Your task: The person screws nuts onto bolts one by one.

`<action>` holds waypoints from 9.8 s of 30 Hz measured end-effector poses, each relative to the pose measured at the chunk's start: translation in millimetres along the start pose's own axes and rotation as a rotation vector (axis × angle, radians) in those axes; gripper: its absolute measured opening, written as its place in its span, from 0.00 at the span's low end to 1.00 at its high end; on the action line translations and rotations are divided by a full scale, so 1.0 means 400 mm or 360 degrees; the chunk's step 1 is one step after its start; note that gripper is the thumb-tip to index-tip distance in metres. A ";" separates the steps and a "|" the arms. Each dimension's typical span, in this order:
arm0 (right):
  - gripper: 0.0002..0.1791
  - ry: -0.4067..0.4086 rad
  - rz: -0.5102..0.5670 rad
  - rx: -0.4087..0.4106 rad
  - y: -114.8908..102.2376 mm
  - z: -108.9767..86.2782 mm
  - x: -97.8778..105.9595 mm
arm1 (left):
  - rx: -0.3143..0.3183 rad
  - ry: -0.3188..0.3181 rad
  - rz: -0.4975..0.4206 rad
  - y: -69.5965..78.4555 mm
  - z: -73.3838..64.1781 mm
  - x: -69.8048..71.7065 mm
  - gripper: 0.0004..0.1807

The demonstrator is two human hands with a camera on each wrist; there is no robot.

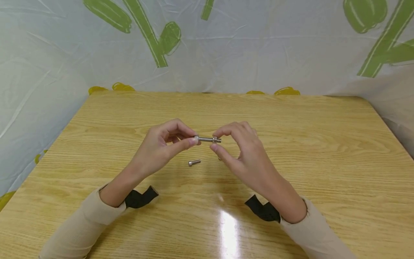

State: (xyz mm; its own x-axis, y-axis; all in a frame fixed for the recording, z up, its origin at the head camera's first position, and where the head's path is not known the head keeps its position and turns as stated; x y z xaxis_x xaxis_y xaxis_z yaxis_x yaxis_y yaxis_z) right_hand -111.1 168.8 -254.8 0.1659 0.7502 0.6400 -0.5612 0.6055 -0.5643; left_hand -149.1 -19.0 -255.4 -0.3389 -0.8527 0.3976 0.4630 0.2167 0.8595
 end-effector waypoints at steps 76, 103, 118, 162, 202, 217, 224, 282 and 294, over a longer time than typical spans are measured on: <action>0.06 -0.0012 0.0118 0.0058 0.004 -0.002 -0.003 | 0.0007 -0.0023 -0.0053 0.013 -0.002 -0.004 0.04; 0.13 -0.0008 0.0064 0.0154 0.005 0.002 0.010 | 0.0004 0.0006 0.0001 0.009 -0.001 -0.002 0.03; 0.14 -0.0037 0.0045 -0.0090 0.019 0.003 0.001 | -0.0025 -0.0047 -0.0056 0.017 -0.002 -0.012 0.02; 0.16 -0.0097 0.0083 -0.0021 0.010 -0.005 0.011 | -0.0049 -0.0049 -0.0037 0.018 -0.006 -0.006 0.03; 0.17 -0.0086 0.0103 0.0185 0.001 0.002 0.013 | -0.0050 -0.0057 -0.0068 0.015 -0.008 -0.009 0.03; 0.09 -0.0104 0.0088 0.0152 0.005 -0.002 0.012 | -0.0042 -0.0060 -0.0066 0.015 -0.008 -0.009 0.03; 0.06 -0.0133 0.0082 0.0031 0.007 -0.003 0.007 | -0.0034 -0.0065 -0.0078 0.016 -0.011 -0.013 0.03; 0.16 -0.0065 0.0041 0.0210 0.001 -0.002 0.008 | -0.0051 -0.0045 -0.0046 0.009 -0.009 -0.011 0.03; 0.14 -0.0051 0.0035 0.0183 0.003 -0.004 0.010 | -0.0050 -0.0033 -0.0056 0.011 -0.007 -0.011 0.03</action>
State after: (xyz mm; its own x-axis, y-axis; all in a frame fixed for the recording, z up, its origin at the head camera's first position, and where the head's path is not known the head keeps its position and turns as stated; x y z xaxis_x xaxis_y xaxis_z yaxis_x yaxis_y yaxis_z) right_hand -109.8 172.9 -253.6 0.1274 0.7529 0.6456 -0.6539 0.5532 -0.5161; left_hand -143.4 -15.9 -254.4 -0.3724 -0.8494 0.3740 0.4758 0.1713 0.8627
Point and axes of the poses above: each hand's wrist, its own z-axis towards the middle knuckle, its own x-axis out of the back of the hand, y = z × x, the point moved 3 cm from there along z, towards the middle knuckle, and after that the axes turned 3 degrees about -x, right-handed, at the moved point
